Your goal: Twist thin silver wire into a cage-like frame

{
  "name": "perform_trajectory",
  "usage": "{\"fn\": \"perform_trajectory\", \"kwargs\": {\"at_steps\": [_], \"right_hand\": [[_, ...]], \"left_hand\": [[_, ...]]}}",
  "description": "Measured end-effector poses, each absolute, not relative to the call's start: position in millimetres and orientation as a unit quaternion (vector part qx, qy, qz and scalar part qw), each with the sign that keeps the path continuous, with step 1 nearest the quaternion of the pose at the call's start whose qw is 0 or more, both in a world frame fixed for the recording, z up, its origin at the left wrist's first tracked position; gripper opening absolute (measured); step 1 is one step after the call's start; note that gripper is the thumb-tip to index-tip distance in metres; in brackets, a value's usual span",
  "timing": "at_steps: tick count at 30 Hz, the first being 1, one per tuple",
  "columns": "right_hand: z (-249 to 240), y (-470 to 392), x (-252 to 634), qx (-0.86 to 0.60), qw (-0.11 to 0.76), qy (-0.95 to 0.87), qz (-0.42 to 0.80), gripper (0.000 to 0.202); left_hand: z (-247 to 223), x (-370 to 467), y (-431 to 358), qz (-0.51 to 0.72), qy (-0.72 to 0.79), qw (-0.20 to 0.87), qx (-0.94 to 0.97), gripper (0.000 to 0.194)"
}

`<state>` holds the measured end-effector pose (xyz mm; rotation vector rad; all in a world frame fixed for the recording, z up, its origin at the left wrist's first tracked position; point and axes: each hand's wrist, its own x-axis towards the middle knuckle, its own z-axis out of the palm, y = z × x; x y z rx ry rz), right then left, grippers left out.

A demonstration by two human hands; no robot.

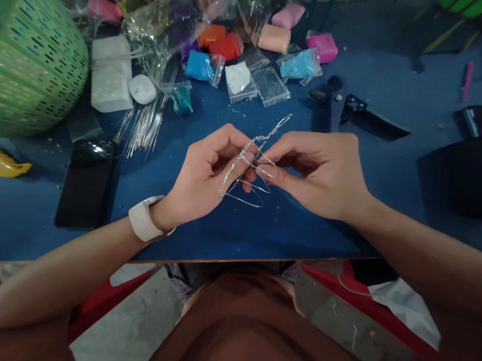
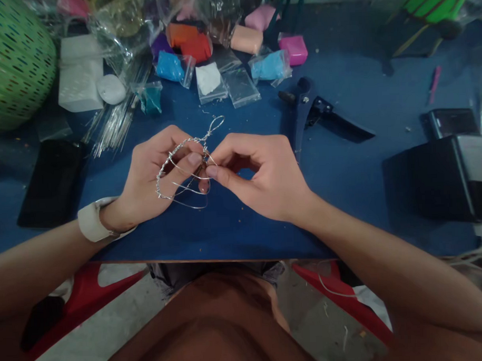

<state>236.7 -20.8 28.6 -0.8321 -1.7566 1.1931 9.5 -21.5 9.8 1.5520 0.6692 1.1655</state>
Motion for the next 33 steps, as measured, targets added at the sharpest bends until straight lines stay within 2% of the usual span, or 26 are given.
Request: {"fn": "perform_trajectory", "kwargs": {"at_steps": [5,8,13,17,23,26,28,33], "right_hand": [[19,-11,236,-0.291,0.41,-0.567,0.652,0.021],[20,-10,232,-0.299,0.402,-0.508,0.701,0.028],[28,-11,231,-0.317,0.348,-0.451,0.759,0.037],[28,-8,235,-0.321,0.346,-0.49,0.733,0.042],[29,-14,239,-0.371,0.391,-0.674,0.504,0.032],[30,-17,239,-0.372,0.408,-0.702,0.45,0.031],[29,-15,240,-0.357,0.401,-0.692,0.483,0.032],[24,-1,242,-0.294,0.335,-0.588,0.675,0.04]], "left_hand": [[9,10,-24,0.497,0.295,0.492,0.651,0.02],[9,10,-25,0.491,0.272,0.513,0.649,0.017],[12,9,-26,0.48,0.286,0.547,0.623,0.025],[15,8,-26,0.461,0.305,0.587,0.592,0.025],[13,8,-25,0.458,0.315,0.617,0.557,0.029],[14,7,-24,0.458,0.311,0.617,0.559,0.027],[15,6,-24,0.461,0.3,0.622,0.557,0.022],[14,8,-23,0.466,0.272,0.626,0.564,0.021]]}}
